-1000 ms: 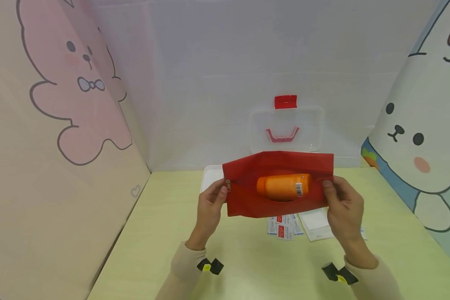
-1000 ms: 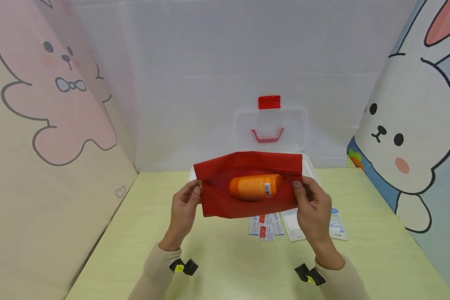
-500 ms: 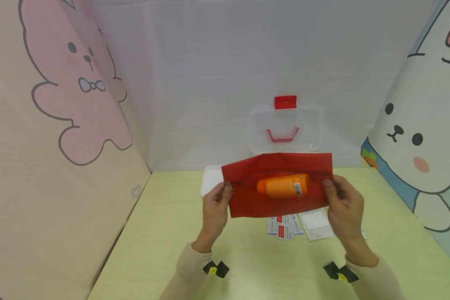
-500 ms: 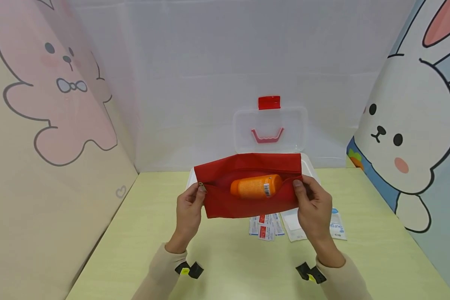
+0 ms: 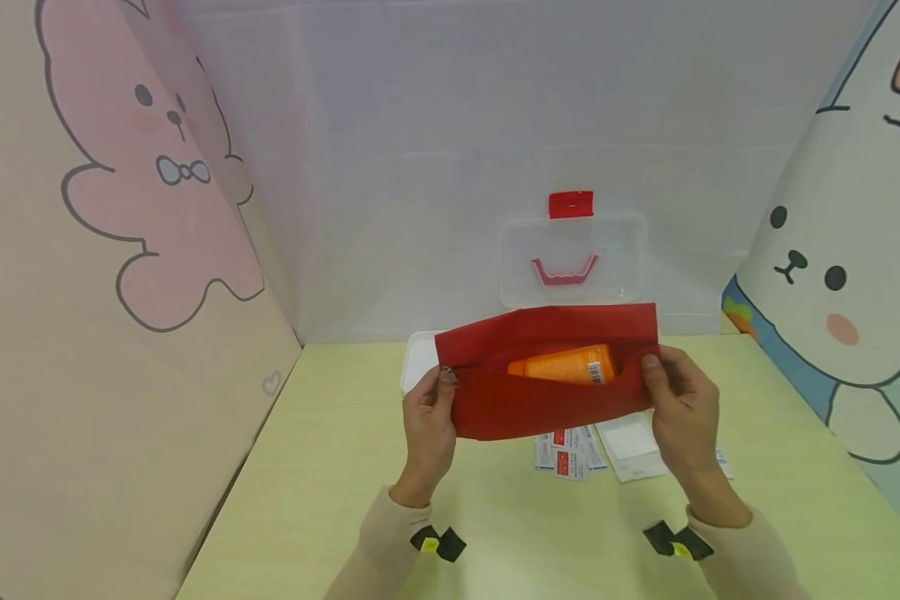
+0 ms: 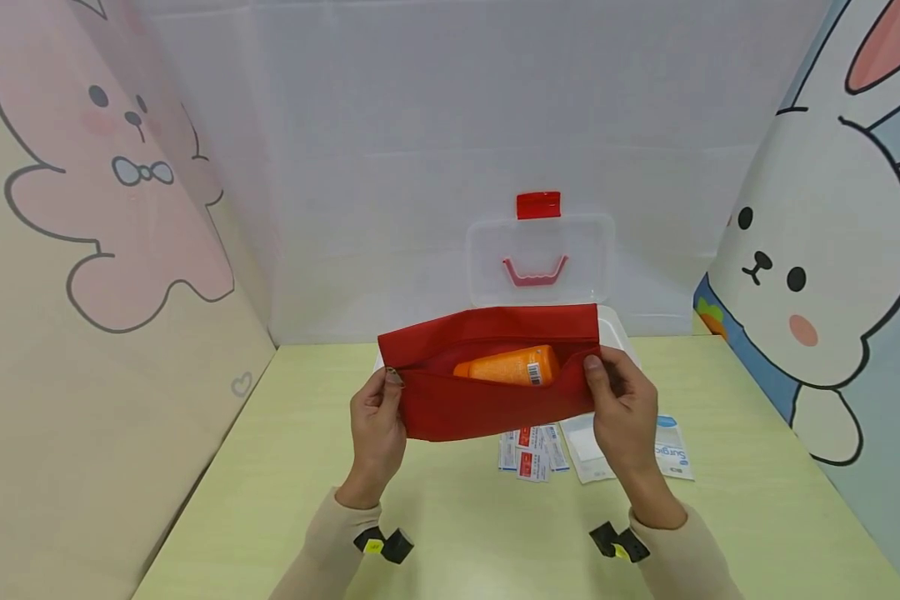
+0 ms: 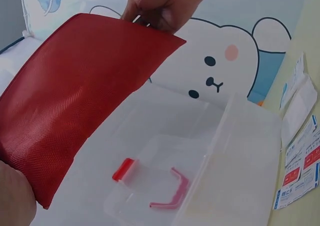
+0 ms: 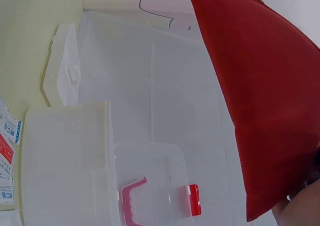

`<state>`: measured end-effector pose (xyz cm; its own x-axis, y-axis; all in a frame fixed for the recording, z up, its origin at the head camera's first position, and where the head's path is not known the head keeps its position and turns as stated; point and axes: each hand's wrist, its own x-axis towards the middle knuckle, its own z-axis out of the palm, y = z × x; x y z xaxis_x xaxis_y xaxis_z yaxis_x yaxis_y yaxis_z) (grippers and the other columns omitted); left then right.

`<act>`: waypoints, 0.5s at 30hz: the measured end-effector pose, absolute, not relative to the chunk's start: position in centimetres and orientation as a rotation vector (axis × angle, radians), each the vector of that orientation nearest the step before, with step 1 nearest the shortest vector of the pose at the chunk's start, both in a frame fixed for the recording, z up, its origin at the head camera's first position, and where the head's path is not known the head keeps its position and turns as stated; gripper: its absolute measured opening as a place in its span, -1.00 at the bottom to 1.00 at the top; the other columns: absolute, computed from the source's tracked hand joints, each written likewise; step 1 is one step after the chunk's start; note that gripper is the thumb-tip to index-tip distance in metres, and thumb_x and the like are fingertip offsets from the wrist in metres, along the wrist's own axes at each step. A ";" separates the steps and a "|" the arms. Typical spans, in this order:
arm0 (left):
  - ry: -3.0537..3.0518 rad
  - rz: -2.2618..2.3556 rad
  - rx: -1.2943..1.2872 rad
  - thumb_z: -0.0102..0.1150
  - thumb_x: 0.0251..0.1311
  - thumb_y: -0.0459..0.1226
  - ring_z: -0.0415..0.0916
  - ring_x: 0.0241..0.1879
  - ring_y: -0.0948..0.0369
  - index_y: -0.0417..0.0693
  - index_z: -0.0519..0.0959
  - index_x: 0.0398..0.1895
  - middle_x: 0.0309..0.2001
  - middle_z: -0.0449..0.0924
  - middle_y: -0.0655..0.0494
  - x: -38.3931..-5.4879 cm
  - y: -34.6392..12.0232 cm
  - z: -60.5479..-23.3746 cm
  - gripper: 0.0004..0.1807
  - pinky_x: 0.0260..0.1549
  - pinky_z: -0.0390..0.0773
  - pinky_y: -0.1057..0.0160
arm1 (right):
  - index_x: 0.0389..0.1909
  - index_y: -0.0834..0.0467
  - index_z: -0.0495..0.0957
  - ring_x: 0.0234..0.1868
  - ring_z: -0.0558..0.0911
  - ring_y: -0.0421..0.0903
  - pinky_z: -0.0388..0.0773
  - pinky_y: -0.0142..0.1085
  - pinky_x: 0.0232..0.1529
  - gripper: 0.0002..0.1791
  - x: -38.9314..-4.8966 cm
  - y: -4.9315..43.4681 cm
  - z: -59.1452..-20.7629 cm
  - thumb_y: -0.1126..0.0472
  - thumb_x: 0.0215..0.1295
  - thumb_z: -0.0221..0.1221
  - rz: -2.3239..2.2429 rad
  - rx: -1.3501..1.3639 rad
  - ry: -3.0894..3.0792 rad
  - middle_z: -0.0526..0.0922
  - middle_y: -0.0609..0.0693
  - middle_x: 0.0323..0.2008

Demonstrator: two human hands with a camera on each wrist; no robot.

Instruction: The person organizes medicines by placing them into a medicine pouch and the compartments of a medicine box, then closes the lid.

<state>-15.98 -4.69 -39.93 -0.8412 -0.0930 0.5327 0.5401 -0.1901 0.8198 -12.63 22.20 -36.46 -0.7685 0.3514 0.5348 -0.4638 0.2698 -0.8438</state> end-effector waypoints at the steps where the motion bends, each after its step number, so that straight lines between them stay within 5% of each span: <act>1: -1.660 -2.080 -0.526 0.00 0.43 -0.29 0.42 -0.29 0.34 -0.41 0.42 -0.34 -0.43 0.43 0.31 -15.9 -4.7 -40.0 -0.72 -0.32 0.50 0.40 | -0.04 0.43 0.54 -0.30 0.59 -0.30 0.57 -0.59 -0.26 -0.76 -12.7 22.2 -36.4 0.35 0.43 0.06 1.585 0.097 -1.877 0.67 -0.31 -0.23; 9: -1.562 -2.128 -0.640 -0.02 0.44 -0.26 0.48 -0.32 0.36 -0.05 0.52 -0.29 -0.36 0.52 0.33 -15.4 -4.7 -39.5 -0.86 -0.35 0.54 0.40 | -0.04 0.38 0.54 -0.23 0.60 -0.30 0.53 -0.63 -0.12 -0.78 -12.9 22.2 -36.5 0.35 0.44 0.02 1.662 0.063 -1.878 0.66 -0.24 -0.23; 15: -1.572 -2.154 -0.652 -0.08 0.47 -0.31 0.60 -0.32 0.33 -0.23 0.54 -0.07 -0.24 0.65 0.28 -15.1 -4.9 -39.2 -0.79 -0.40 0.61 0.34 | 0.02 0.36 0.50 -0.18 0.63 -0.34 0.52 -0.63 -0.06 -0.74 -13.0 22.3 -37.1 0.29 0.47 0.01 1.712 0.067 -1.963 0.65 -0.29 -0.18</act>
<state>-15.06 -4.86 -39.23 -0.8140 -0.0417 0.5793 0.5644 -0.2923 0.7720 -13.05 22.27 -37.09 -0.8584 0.2997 0.4164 -0.3719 0.1955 -0.9075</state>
